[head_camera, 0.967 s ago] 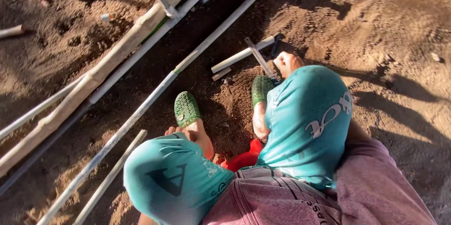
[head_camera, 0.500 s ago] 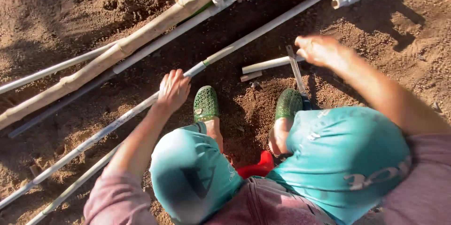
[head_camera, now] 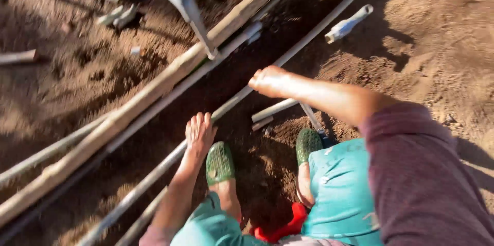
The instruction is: The person sits on the ground and assembles a pipe system by connecting white PVC pipes and elbow joints. They align the pieces, insert them into fittings, and secure the connections using a zip tie.
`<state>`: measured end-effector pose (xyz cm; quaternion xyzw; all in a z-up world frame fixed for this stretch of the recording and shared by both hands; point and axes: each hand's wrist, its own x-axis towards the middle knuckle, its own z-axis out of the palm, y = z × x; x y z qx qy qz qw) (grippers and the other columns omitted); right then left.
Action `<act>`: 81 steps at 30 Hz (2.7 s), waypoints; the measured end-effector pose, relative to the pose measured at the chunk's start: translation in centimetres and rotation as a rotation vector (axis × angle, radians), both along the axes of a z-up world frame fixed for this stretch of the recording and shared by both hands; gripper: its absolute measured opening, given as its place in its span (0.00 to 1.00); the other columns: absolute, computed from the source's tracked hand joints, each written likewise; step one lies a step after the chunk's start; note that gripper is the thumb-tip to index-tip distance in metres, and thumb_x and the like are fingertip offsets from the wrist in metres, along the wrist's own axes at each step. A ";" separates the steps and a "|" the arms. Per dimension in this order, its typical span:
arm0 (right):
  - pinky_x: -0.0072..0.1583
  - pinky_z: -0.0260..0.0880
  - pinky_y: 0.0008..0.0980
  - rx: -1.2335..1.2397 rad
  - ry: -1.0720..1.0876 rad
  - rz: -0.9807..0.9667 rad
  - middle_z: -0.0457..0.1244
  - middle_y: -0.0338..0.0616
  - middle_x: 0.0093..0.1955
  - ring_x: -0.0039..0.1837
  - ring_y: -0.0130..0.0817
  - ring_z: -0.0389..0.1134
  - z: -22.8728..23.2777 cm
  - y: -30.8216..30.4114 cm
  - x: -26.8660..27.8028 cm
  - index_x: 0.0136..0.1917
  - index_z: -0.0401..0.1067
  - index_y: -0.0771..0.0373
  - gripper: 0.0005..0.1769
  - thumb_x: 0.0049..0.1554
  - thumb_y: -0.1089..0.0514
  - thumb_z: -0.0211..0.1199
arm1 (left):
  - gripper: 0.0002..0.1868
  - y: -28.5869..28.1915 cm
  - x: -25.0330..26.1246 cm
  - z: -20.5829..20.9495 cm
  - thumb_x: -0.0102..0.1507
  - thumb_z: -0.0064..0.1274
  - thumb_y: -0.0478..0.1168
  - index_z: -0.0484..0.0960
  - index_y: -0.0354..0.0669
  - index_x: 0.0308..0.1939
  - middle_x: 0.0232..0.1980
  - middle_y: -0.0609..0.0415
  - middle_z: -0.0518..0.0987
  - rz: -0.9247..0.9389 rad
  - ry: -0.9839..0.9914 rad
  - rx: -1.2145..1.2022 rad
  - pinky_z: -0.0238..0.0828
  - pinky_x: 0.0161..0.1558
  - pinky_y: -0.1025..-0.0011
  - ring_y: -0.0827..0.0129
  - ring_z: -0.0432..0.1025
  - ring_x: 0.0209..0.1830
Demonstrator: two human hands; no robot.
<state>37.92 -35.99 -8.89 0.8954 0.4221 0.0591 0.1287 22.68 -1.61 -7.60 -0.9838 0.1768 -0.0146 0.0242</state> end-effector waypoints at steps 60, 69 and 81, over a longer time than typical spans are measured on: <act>0.35 0.62 0.35 -0.190 0.848 -0.083 0.62 0.39 0.34 0.32 0.29 0.59 6.3 -0.3 -0.3 0.52 0.66 0.66 0.17 0.54 0.81 0.55 | 0.22 -3.3 -2.8 1.9 0.72 0.58 0.59 0.69 0.46 0.47 0.27 0.57 0.80 0.013 0.579 -0.696 0.72 0.23 0.61 0.66 0.71 0.19; 0.33 0.63 0.33 -0.227 0.862 -0.157 0.62 0.39 0.33 0.31 0.29 0.60 6.0 0.1 0.6 0.46 0.66 0.62 0.14 0.53 0.78 0.52 | 0.19 -4.8 -3.4 2.1 0.72 0.58 0.58 0.67 0.54 0.45 0.23 0.61 0.78 0.111 0.293 -0.443 0.71 0.17 0.60 0.64 0.73 0.14; 0.57 0.76 0.47 0.012 0.415 0.058 0.70 0.42 0.47 0.53 0.43 0.76 1.7 -0.3 -2.1 0.70 0.68 0.52 0.30 0.57 0.45 0.69 | 0.21 -4.5 -2.0 8.3 0.68 0.54 0.63 0.72 0.53 0.46 0.31 0.45 0.84 0.167 0.522 -0.398 0.82 0.41 0.52 0.47 0.85 0.37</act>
